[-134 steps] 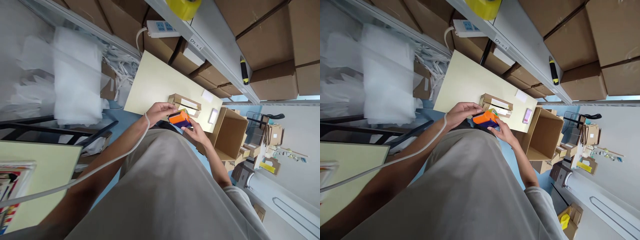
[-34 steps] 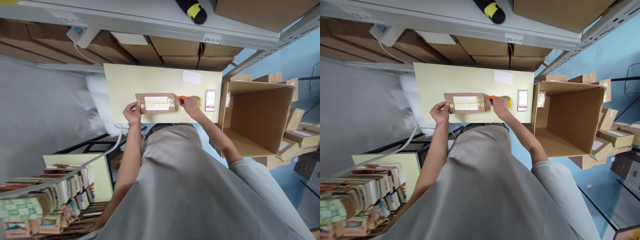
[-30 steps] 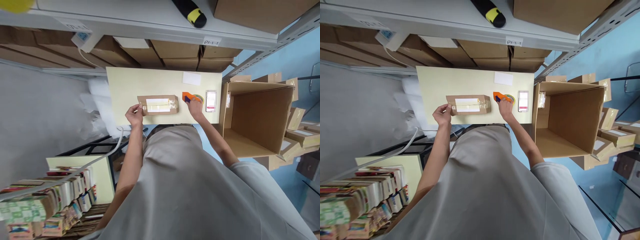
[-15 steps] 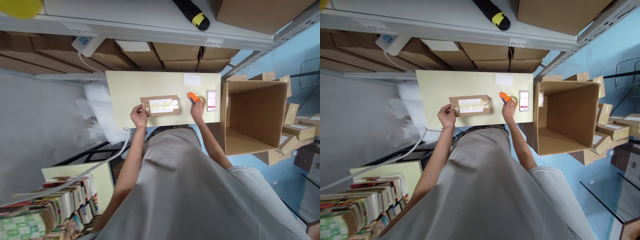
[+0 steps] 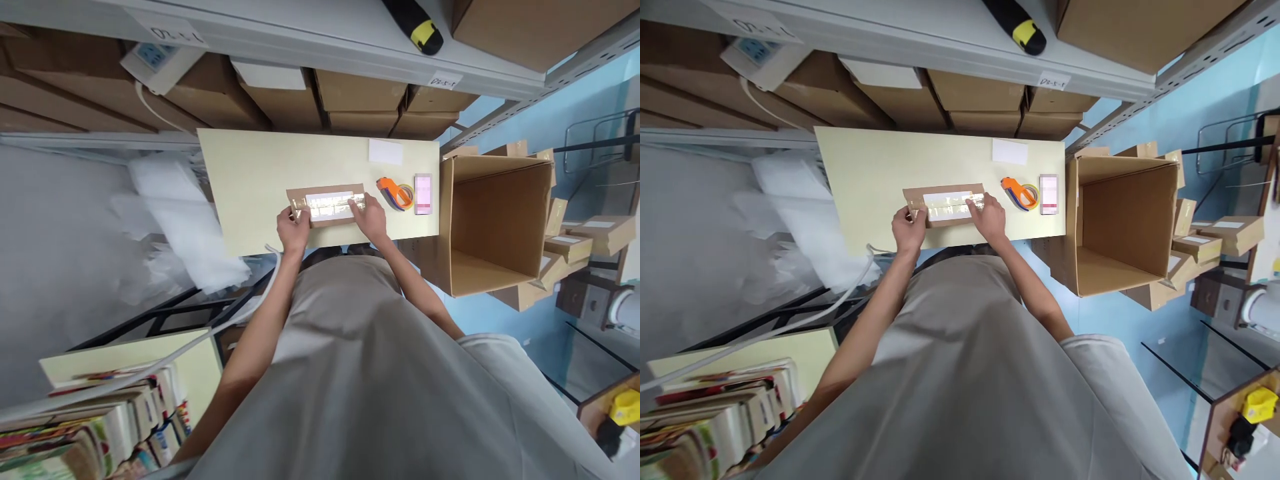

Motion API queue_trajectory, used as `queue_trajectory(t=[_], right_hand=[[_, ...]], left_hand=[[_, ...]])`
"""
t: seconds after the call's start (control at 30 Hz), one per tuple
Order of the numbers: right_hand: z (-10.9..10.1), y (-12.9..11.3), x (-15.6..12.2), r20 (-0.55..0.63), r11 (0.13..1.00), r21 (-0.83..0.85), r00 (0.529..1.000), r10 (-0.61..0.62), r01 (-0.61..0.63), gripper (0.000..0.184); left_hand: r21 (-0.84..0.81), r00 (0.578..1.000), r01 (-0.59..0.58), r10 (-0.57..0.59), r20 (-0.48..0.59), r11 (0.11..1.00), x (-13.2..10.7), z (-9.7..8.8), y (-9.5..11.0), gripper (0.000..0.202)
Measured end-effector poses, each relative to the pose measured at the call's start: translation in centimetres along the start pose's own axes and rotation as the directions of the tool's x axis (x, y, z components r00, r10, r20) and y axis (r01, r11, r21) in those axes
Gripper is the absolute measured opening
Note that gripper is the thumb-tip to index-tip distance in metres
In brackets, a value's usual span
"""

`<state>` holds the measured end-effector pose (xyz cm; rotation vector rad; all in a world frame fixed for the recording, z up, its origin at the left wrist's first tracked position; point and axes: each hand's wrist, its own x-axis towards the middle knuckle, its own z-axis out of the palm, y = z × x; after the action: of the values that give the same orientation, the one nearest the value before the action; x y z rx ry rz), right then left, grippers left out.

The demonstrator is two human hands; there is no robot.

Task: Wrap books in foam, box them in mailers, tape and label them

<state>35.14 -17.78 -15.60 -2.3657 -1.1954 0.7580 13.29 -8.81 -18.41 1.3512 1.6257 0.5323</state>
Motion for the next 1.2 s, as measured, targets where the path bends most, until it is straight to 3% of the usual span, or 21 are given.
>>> queue_trajectory(t=[0.13,0.27,0.4,0.5,0.63,0.7,0.83,1.0,1.2], right_hand=[[0.7,-0.1,0.4,-0.030,0.997,-0.042,0.997,0.069,-0.070,0.088],[-0.2,0.4,0.2,-0.041,1.000,0.019,0.999,0.025,-0.025,0.069],[-1.1,0.4,-0.5,-0.036,0.978,0.176,0.992,0.120,-0.112,0.055],[-1.4,-0.3,-0.6,-0.062,0.954,0.243,0.978,0.198,-0.177,0.052],[-1.3,-1.8,-0.3,-0.164,0.966,0.242,0.978,0.129,-0.087,0.056],[-0.9,-2.4,-0.3,-0.167,0.972,0.226,0.981,0.104,-0.064,0.052],[0.3,-2.6,-1.2,-0.020,0.948,0.292,0.990,0.139,-0.128,0.039],[2.8,-2.6,-3.6,0.088,0.910,0.346,0.973,0.212,-0.230,0.048],[5.9,-2.7,-3.7,0.218,0.935,0.310,0.970,0.107,-0.173,0.056]], left_hand=[[0.056,1.000,0.001,0.000,-0.026,0.998,0.5,0.4,0.0,0.045],[0.061,0.999,0.043,-0.042,-0.008,0.997,1.2,0.3,0.0,0.054],[-0.044,0.996,0.061,-0.058,0.075,0.997,2.0,-0.7,0.1,0.040],[-0.150,0.992,0.018,0.001,0.125,0.989,2.6,-1.8,0.6,0.028],[-0.236,0.983,-0.115,0.144,0.110,0.965,3.7,-3.4,1.2,0.033],[-0.218,0.984,-0.138,0.159,0.083,0.966,4.4,-4.1,0.9,0.038],[-0.176,0.998,-0.035,0.043,0.043,0.984,5.0,-5.1,-1.4,0.044],[-0.182,0.988,0.121,-0.101,0.114,0.976,3.7,-5.5,-4.5,0.049],[-0.220,0.989,0.143,-0.131,0.065,0.965,3.5,-6.0,-4.7,0.067]])
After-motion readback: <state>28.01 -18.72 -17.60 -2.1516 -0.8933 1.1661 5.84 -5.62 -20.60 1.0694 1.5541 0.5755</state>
